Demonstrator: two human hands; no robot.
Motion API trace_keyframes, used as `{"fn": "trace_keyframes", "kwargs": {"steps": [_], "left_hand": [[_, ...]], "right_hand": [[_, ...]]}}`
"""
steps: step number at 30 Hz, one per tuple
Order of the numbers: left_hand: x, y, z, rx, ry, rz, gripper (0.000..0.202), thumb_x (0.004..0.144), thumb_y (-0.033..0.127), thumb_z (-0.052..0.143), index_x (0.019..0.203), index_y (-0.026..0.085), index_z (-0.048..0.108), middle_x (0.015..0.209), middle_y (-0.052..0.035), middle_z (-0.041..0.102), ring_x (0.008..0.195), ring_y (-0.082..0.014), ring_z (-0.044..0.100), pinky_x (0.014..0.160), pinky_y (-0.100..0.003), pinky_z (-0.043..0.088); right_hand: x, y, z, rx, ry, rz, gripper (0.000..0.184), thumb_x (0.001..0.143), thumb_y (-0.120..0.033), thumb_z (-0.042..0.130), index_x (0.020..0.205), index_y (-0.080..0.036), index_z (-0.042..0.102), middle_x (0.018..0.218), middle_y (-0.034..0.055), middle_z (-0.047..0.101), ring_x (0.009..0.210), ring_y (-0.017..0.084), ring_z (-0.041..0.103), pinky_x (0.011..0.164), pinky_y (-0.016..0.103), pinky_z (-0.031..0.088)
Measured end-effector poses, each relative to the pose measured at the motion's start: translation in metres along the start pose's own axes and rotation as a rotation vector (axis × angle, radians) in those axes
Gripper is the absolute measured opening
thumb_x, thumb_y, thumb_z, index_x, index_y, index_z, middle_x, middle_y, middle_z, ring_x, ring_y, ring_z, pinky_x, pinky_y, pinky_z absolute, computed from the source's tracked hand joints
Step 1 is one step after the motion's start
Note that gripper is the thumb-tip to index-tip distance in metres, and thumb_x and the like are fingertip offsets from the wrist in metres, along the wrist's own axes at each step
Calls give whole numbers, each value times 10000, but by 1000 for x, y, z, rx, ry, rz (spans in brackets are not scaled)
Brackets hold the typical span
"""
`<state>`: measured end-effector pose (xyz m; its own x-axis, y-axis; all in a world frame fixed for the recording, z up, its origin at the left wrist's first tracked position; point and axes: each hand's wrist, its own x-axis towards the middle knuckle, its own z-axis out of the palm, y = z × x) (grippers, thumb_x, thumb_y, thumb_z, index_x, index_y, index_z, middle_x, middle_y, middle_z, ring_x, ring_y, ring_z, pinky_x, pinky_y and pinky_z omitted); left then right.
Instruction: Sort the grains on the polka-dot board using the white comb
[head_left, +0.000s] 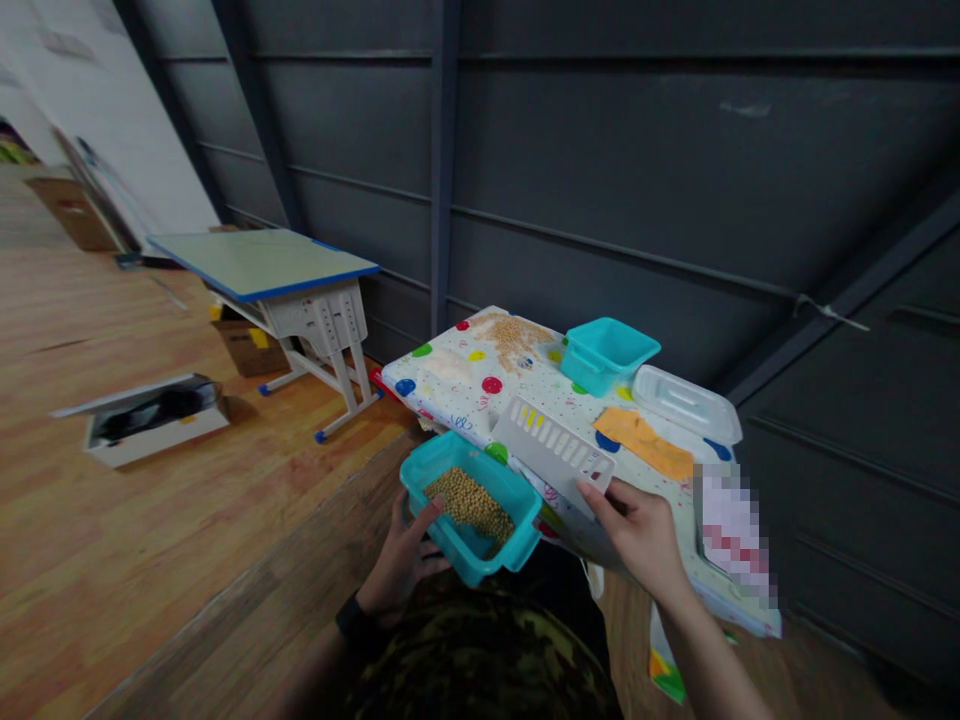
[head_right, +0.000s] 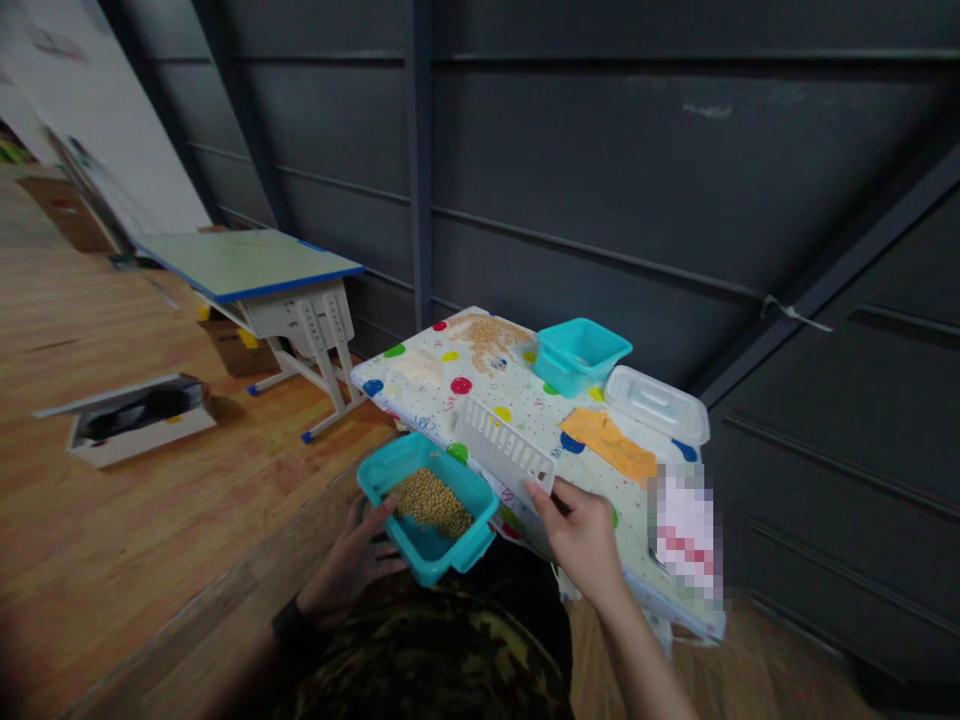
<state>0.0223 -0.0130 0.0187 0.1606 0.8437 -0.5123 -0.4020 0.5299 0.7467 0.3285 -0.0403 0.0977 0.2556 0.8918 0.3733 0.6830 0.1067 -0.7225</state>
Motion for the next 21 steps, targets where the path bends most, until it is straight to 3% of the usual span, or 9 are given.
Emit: {"fn": "trace_keyframes", "kwargs": {"steps": [3, 7, 10, 14, 21], "left_hand": [[-1, 2, 1, 6, 6, -5, 1049, 883, 605, 948, 1686, 384, 310, 1609, -204, 690, 930, -300, 887, 738, -396, 717], [-2, 2, 1, -1, 7, -8, 1042, 880, 600, 955, 1680, 376, 327, 1565, -204, 716, 973, -311, 890, 855, -466, 732], [0, 1, 0, -10, 14, -7, 1031, 872, 604, 960, 1674, 385, 349, 1579, -206, 703, 997, -323, 891, 894, -511, 731], [2, -1, -1, -20, 11, 5, 1032, 868, 611, 961, 1674, 404, 351, 1620, -206, 680, 986, -319, 891, 871, -498, 740], [3, -2, -3, -7, -4, 2, 1015, 892, 609, 941, 1678, 385, 337, 1599, -221, 685, 986, -331, 895, 885, -514, 736]], "right_hand": [[8, 6, -1, 33, 79, 13, 639, 944, -774, 693, 642, -213, 731, 578, 20, 643, 557, 194, 552, 543, 302, 421], [35, 15, 5, -23, 167, 31, 608, 946, -761, 652, 744, -207, 801, 647, 67, 740, 591, 228, 598, 571, 325, 441], [55, 18, 12, -58, 152, 22, 632, 942, -783, 616, 682, -221, 744, 602, 67, 708, 569, 225, 584, 568, 329, 409], [67, 23, 18, -63, 118, 3, 711, 913, -866, 595, 540, -262, 561, 491, 25, 572, 513, 185, 495, 548, 321, 340], [55, 36, 8, 39, 37, 48, 645, 886, -800, 689, 641, -204, 725, 599, 40, 652, 594, 196, 530, 556, 315, 384]]}}
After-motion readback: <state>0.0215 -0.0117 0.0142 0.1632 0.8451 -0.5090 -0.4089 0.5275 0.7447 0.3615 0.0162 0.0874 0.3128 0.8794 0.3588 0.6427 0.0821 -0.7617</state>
